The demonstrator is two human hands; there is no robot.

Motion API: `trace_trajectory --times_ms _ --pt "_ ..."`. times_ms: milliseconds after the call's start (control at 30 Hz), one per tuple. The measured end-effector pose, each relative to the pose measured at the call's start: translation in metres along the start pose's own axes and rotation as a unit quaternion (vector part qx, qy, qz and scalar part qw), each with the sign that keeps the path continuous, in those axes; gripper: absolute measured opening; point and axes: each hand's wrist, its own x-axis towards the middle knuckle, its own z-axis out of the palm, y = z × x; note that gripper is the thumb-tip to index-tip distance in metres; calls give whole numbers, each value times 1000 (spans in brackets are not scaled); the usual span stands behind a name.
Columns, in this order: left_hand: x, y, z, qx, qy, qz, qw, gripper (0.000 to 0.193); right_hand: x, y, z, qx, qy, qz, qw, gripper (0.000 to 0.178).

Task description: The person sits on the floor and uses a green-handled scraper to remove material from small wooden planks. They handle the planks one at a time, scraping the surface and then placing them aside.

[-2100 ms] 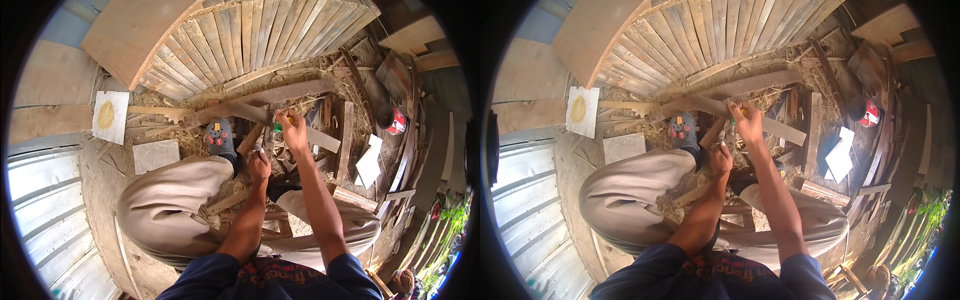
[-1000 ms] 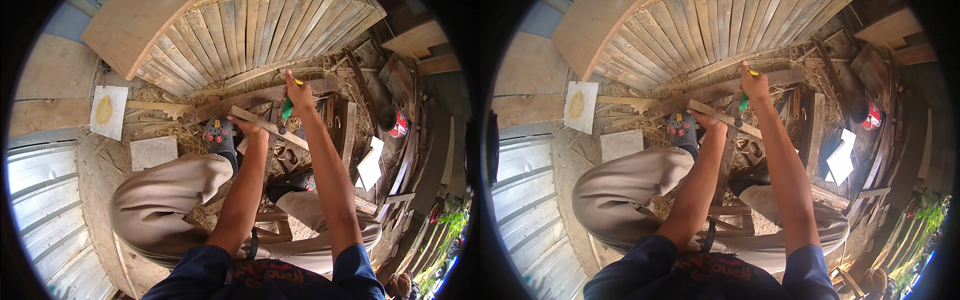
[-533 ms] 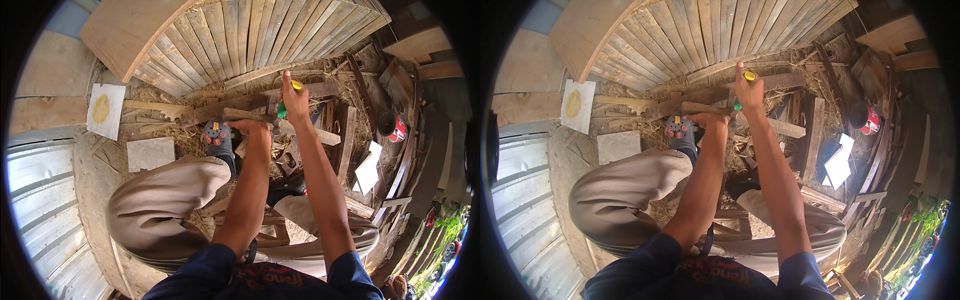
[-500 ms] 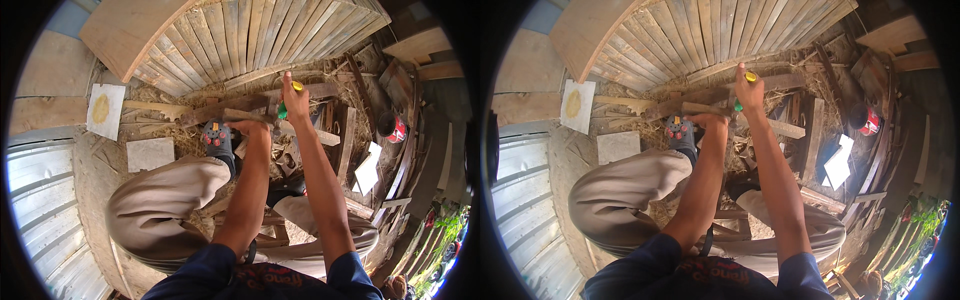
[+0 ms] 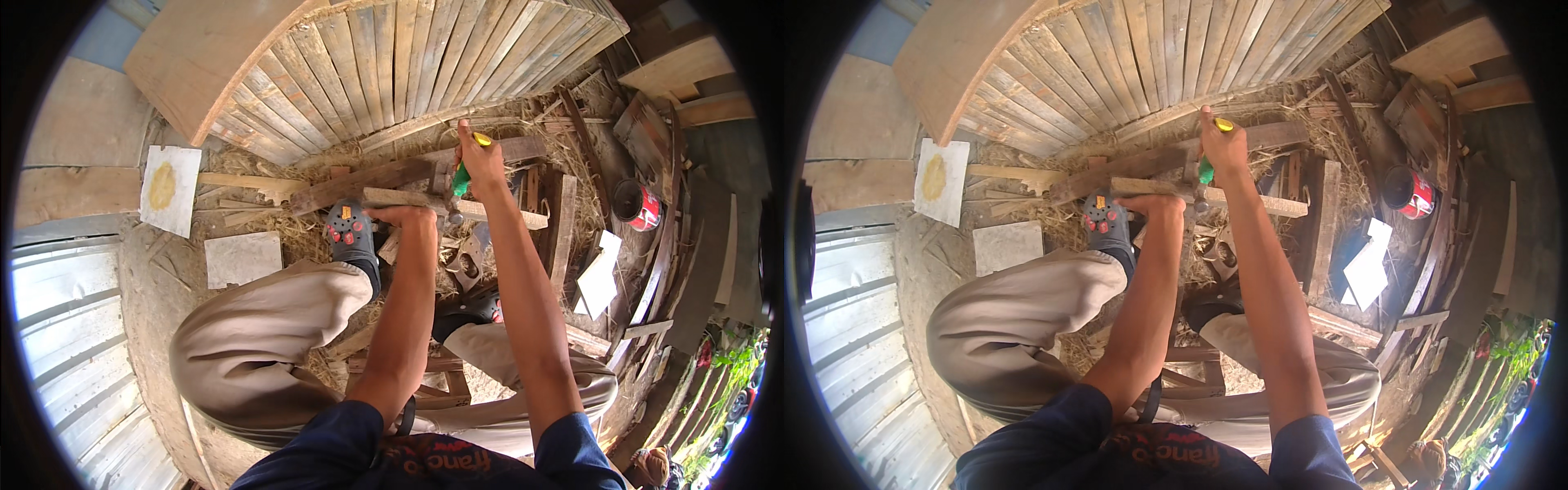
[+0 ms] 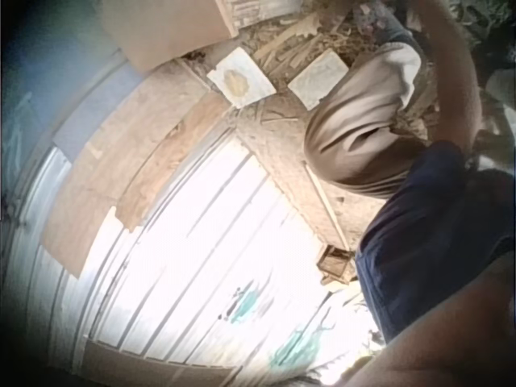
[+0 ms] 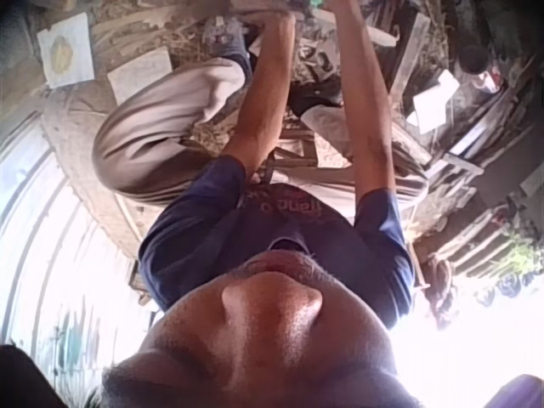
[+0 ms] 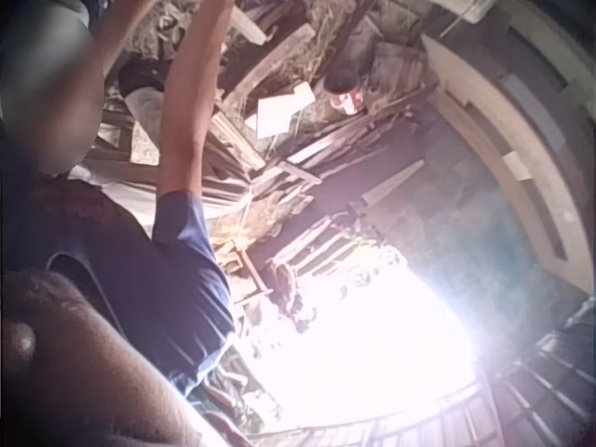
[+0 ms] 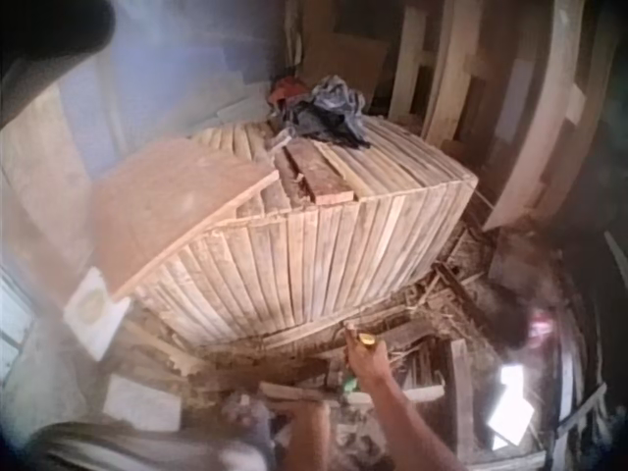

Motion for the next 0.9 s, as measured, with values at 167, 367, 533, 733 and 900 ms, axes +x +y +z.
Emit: trace_trajectory --times_ms 167,367,533,733,900 --pt "3 -4 0 5 -8 12 1000 102 15 -6 -3 2 -29 51 998 46" --pt "11 -7 4 24 21 5 999 103 30 -6 0 26 -5 90 996 42" --pt "2 -3 12 71 153 -14 986 105 20 -5 3 20 13 51 998 45" --pt "-14 -11 17 50 113 -2 992 106 -8 8 14 -17 170 -113 979 58" --pt "27 -12 2 97 210 89 969 100 -18 14 23 -31 234 -157 959 58"
